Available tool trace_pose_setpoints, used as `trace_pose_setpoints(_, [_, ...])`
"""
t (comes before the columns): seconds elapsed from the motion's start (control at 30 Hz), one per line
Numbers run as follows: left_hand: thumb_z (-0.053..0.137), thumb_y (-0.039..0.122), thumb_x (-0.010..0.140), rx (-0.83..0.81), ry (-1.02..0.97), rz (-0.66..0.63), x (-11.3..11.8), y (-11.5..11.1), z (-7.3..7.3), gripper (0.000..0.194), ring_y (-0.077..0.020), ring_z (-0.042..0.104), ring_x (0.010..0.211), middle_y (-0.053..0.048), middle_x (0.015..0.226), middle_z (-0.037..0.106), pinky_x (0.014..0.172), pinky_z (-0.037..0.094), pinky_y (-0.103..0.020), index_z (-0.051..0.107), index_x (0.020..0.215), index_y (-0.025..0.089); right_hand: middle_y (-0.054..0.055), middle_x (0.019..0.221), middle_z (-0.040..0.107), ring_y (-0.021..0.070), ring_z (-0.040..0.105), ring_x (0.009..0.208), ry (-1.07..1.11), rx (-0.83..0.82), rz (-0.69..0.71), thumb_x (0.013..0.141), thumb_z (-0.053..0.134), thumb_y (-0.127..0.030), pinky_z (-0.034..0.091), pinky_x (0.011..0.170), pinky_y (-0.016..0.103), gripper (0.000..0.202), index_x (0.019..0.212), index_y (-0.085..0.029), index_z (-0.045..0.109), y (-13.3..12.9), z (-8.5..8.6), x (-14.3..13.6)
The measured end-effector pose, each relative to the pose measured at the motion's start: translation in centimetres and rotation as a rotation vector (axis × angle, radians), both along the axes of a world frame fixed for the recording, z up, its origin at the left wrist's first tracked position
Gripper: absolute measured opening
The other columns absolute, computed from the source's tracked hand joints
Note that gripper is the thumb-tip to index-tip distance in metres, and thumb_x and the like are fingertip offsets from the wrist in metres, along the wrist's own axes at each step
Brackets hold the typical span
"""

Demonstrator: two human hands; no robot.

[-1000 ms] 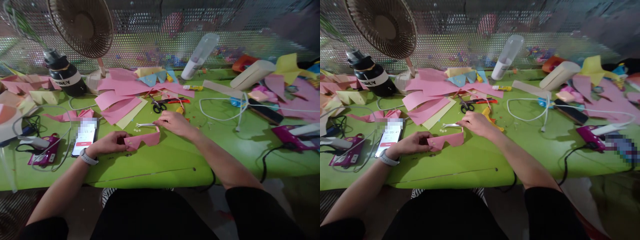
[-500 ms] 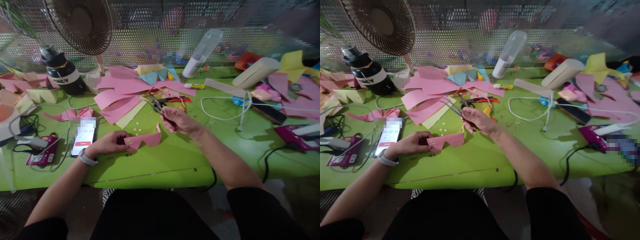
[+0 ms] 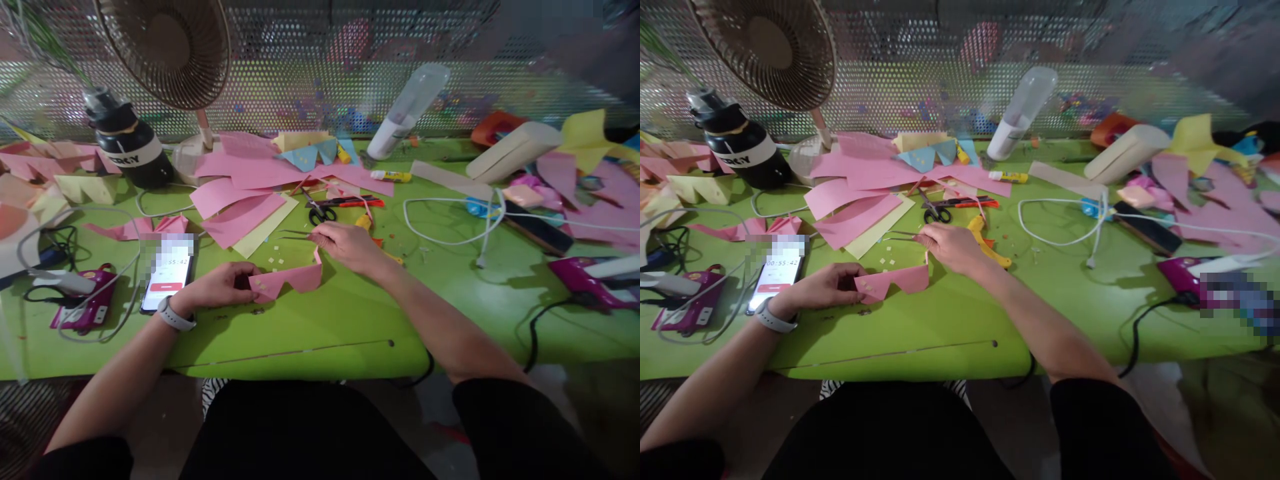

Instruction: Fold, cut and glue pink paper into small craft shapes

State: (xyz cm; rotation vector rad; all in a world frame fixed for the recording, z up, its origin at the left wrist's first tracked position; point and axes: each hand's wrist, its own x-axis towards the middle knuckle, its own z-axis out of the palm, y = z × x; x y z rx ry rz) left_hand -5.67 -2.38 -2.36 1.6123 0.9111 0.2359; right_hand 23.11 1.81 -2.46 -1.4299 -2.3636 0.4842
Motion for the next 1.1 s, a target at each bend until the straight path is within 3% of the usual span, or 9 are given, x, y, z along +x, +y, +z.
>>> trace_pose_setpoints(0.23, [0.07, 0.039, 0.08, -0.011, -0.003, -0.003, 0.12, 0.04, 0.24, 0.04, -0.0133, 0.06, 0.071, -0.008, 0.091, 0.066, 0.059, 0.046, -0.024, 0.061, 0.106, 0.01, 0.004, 0.104, 0.074, 0.0218, 0.067, 0.085, -0.218, 0.052, 0.045, 0.097, 0.052, -0.037, 0.04, 0.063, 0.028, 0.025, 0.107, -0.024, 0.071, 0.32, -0.95, -0.29])
trace_pose_setpoints(0.47, [0.069, 0.04, 0.081, -0.022, -0.013, 0.005, 0.03, -0.05, 0.05, 0.038, -0.0125, 0.058, 0.069, -0.005, 0.086, 0.065, 0.057, 0.045, -0.023, 0.06, 0.105, 0.012, 0.005, 0.096, 0.074, 0.018, 0.064, 0.076, -0.221, 0.06, 0.072, 0.098, 0.049, -0.036, 0.038, 0.06, 0.027, 0.028, 0.097, -0.023, 0.074, 0.21, -0.95, -0.34])
trace_pose_setpoints(1.1, [0.071, 0.04, 0.08, -0.04, -0.024, 0.012, 0.11, -0.12, 0.25, 0.039, -0.0129, 0.059, 0.07, -0.005, 0.087, 0.065, 0.058, 0.045, -0.024, 0.06, 0.104, 0.012, 0.006, 0.086, 0.072, 0.0178, 0.06, 0.07, -0.217, 0.083, 0.116, 0.099, 0.046, -0.039, 0.036, 0.059, 0.027, 0.032, 0.094, -0.023, 0.074, -0.2, -1.02, -0.19])
